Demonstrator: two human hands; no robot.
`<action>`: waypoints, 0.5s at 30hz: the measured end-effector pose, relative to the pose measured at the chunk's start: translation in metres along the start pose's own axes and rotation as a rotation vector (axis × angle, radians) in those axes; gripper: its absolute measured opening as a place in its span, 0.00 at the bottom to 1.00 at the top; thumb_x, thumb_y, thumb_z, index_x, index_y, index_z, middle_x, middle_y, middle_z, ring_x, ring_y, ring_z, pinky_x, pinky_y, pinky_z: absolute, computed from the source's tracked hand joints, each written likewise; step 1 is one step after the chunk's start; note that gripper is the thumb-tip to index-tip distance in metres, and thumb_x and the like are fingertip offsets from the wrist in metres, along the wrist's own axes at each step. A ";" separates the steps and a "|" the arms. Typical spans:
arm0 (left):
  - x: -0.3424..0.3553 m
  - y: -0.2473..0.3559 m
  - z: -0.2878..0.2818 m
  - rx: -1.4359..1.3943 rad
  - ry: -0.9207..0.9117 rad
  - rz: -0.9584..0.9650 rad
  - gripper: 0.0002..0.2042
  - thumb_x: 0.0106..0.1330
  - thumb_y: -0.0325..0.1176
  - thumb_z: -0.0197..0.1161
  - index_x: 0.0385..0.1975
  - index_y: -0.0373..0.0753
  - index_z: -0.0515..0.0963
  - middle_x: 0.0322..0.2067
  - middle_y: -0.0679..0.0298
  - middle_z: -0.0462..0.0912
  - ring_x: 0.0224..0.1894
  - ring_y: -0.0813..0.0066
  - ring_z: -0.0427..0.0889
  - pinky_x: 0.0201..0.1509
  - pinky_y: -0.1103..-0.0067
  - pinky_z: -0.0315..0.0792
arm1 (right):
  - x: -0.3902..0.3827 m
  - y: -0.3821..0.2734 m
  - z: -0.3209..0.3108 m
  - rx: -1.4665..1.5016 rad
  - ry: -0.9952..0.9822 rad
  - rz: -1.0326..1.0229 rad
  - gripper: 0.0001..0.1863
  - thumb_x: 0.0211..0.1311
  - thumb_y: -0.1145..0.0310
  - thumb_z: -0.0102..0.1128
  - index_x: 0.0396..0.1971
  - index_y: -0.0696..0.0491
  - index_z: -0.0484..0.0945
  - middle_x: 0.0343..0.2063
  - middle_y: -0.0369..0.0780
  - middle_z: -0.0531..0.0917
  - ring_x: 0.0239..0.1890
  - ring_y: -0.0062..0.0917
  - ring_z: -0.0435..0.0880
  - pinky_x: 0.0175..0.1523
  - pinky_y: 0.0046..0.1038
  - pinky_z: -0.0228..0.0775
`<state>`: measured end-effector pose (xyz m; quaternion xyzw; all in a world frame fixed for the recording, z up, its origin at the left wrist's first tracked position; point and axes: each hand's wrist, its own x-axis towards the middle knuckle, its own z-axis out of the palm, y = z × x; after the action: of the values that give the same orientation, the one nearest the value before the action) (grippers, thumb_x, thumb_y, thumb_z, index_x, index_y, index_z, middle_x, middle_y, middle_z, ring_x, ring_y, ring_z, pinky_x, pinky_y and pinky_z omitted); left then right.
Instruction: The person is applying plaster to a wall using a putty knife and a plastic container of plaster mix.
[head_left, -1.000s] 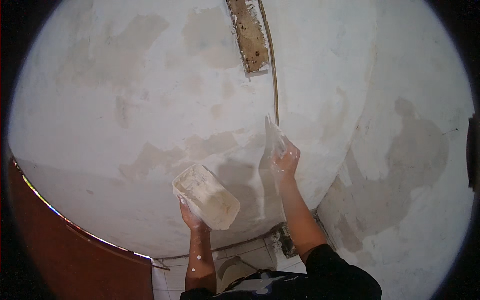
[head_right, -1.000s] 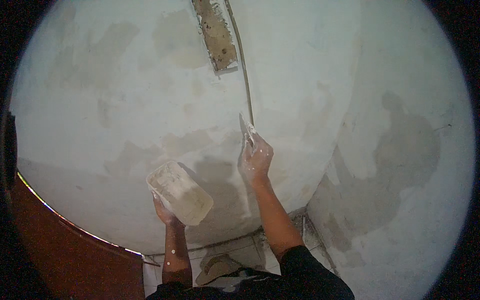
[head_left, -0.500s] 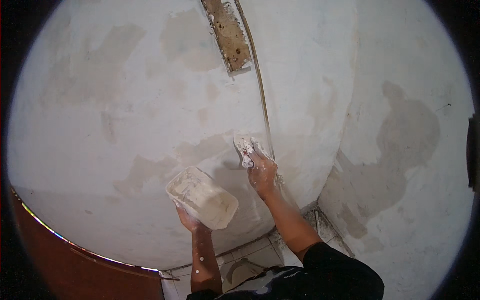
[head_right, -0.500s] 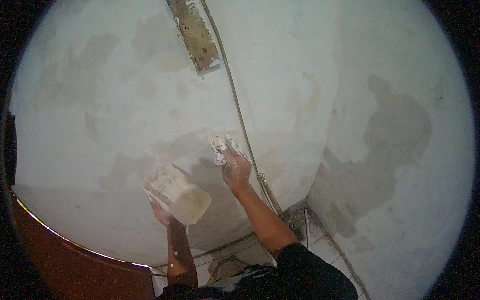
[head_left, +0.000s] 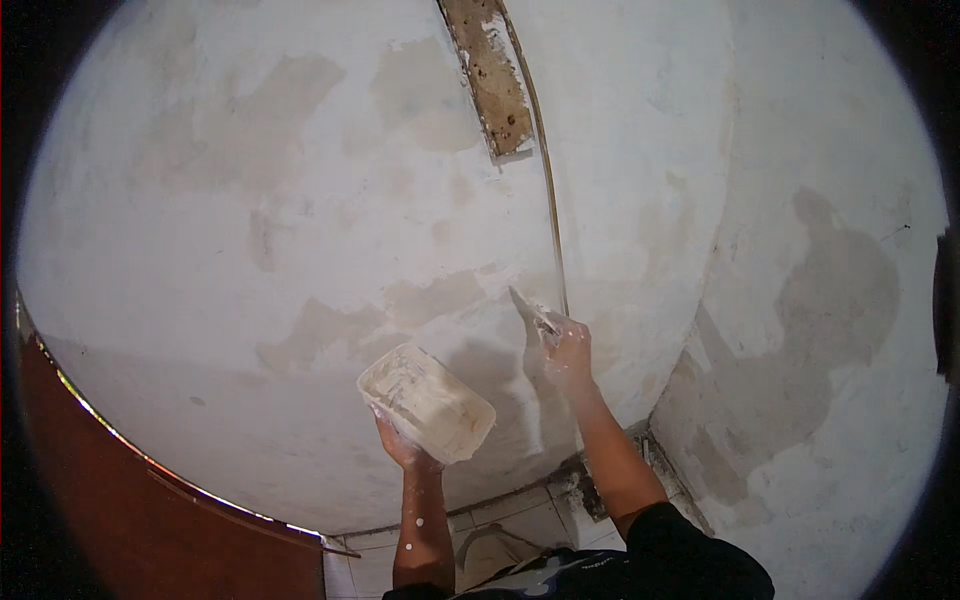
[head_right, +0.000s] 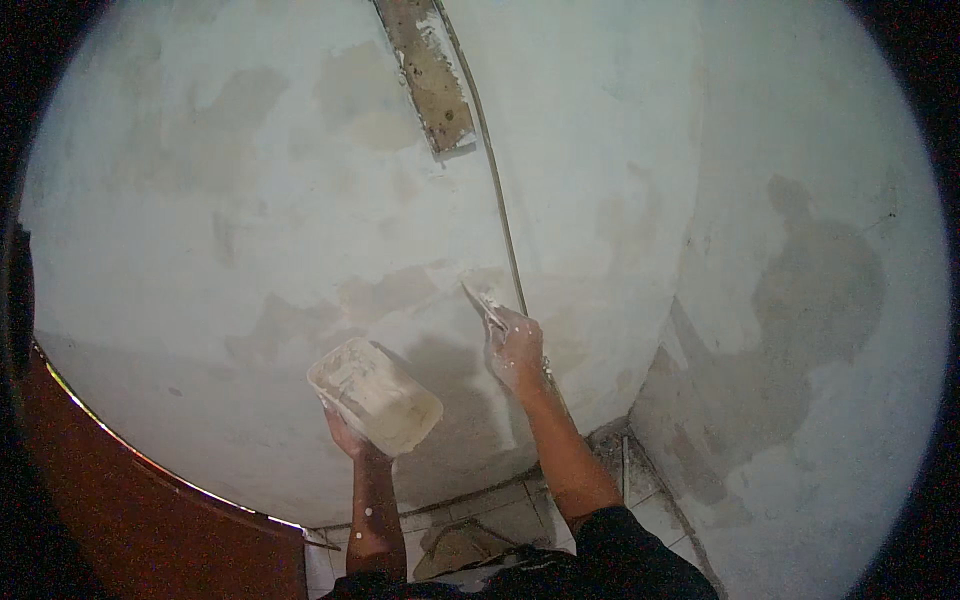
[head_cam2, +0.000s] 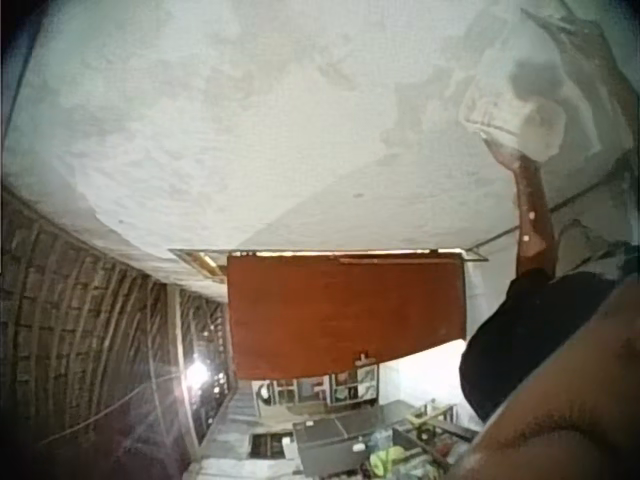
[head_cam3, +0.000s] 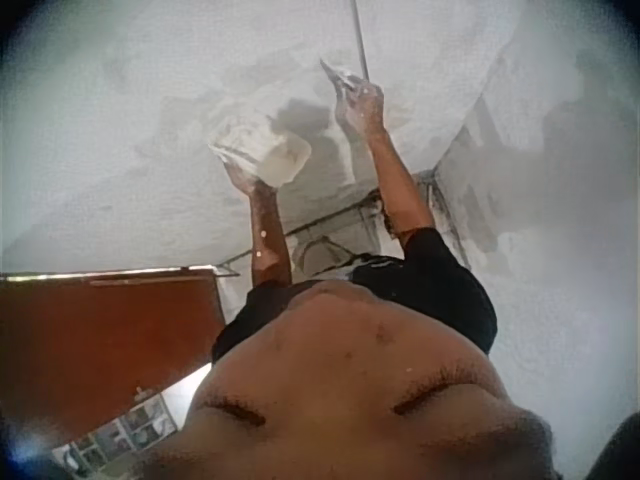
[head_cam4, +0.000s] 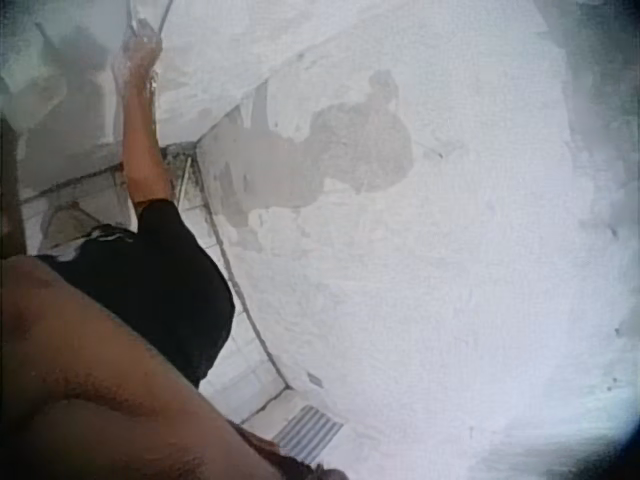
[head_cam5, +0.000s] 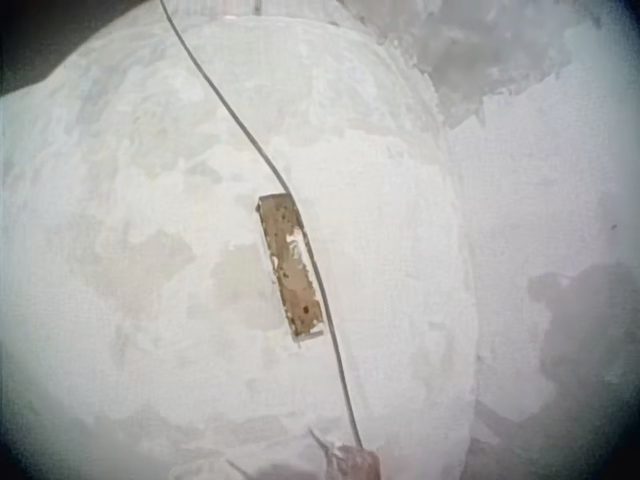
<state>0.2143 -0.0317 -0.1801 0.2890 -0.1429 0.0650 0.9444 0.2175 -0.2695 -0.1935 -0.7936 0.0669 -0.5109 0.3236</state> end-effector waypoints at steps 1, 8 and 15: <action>0.001 -0.001 0.001 0.001 0.001 0.003 0.26 0.68 0.51 0.34 0.58 0.39 0.58 0.54 0.55 0.66 0.53 0.57 0.69 0.55 0.62 0.67 | 0.004 -0.001 -0.001 0.025 -0.003 0.091 0.17 0.48 0.73 0.55 0.42 0.52 0.75 0.40 0.43 0.78 0.44 0.39 0.73 0.51 0.39 0.62; 0.005 -0.006 -0.010 -0.084 -0.003 -0.028 0.27 0.66 0.54 0.36 0.58 0.40 0.59 0.53 0.56 0.66 0.53 0.57 0.69 0.55 0.62 0.67 | 0.046 -0.009 0.002 0.139 0.232 -0.074 0.17 0.46 0.80 0.55 0.40 0.63 0.73 0.38 0.53 0.78 0.41 0.47 0.76 0.51 0.39 0.66; 0.004 -0.008 -0.013 -0.095 -0.129 0.041 0.28 0.66 0.54 0.35 0.60 0.41 0.56 0.57 0.54 0.62 0.56 0.54 0.65 0.58 0.60 0.64 | 0.028 -0.022 0.021 0.122 0.282 -0.274 0.22 0.41 0.80 0.57 0.43 0.59 0.73 0.38 0.49 0.79 0.42 0.42 0.78 0.46 0.33 0.70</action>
<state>0.2231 -0.0307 -0.1930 0.2443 -0.2122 0.0586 0.9444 0.2438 -0.2554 -0.1645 -0.6947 -0.0282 -0.6594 0.2861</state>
